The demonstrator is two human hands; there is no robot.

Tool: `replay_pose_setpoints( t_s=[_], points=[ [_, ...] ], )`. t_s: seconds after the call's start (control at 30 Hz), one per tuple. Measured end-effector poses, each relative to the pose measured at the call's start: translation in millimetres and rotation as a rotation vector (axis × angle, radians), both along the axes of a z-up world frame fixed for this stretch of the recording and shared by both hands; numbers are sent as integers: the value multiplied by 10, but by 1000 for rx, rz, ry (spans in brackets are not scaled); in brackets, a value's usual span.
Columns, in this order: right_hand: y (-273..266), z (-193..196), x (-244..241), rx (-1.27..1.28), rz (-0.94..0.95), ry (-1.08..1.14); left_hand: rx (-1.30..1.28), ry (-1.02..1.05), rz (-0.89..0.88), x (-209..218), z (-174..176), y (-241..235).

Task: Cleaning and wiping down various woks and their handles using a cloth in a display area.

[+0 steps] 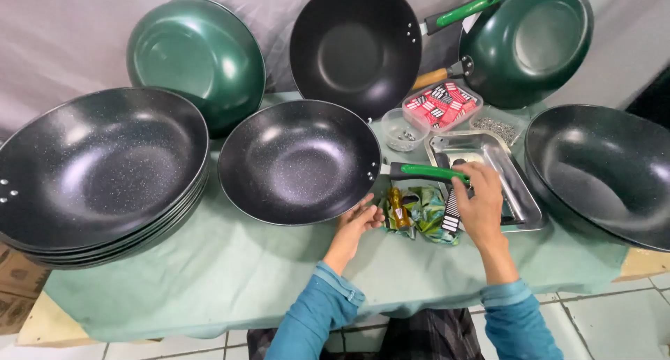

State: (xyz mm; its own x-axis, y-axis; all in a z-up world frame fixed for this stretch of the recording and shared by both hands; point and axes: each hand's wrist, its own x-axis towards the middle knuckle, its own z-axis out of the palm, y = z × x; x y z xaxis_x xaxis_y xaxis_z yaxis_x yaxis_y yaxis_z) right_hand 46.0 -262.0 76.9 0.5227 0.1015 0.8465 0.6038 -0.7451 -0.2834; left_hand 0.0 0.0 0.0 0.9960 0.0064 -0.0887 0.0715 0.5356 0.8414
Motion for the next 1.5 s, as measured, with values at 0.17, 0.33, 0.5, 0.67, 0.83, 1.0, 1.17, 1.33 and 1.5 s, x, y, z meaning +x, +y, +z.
replay_pose_setpoints(
  t_s=[0.17,0.33,0.5,0.67,0.83,1.0,1.17,1.33,1.5],
  points=[
    [309,160,-430,-239,165,634,66,-25,-11,150,-285,-33],
    [417,-72,-166,-657,31,819,165,-85,-22,183,-447,-67],
    [407,-350,135,-535,54,821,662,-245,-25,-91,-86,-21],
    [398,-553,192,-449,68,647,858,-357,-38,-255,76,-64],
    [395,-132,-245,-212,166,616,947,-497,-71,-321,274,-65],
    [276,366,-597,119,223,594,1016,-454,-56,-305,142,-133],
    [147,639,-843,236,197,538,982,-481,24,-302,89,-170],
    [102,507,-862,435,216,461,995,-567,284,-307,81,-273],
    [324,377,-814,790,344,448,817,-608,193,-488,639,-555]
  ],
)
